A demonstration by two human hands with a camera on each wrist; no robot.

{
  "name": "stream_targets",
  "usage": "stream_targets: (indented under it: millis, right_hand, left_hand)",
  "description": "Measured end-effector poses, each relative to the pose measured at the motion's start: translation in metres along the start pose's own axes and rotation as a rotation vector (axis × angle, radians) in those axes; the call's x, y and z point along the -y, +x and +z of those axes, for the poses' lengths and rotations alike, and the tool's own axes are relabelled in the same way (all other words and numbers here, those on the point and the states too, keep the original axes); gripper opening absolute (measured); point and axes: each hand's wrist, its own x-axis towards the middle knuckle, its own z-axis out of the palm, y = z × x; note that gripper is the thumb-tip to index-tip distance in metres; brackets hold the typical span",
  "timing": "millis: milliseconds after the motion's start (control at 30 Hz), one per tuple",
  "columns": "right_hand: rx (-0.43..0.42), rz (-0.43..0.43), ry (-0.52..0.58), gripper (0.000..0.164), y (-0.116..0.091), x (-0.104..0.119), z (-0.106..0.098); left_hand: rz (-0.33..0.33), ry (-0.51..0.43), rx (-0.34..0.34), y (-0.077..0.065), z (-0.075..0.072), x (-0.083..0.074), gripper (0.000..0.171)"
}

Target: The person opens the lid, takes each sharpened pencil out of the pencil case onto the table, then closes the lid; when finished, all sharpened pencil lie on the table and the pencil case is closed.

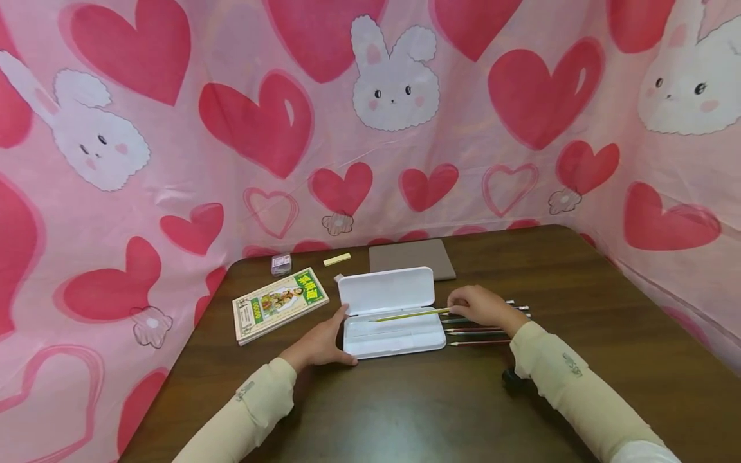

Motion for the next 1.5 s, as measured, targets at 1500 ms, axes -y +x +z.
stream_targets:
  millis: [1500]
  right_hand:
    - [0.130,-0.026,0.219,0.007,-0.114,-0.077,-0.050]
  left_hand:
    - [-0.023,-0.024,0.013,-0.003,-0.002,-0.004,0.114]
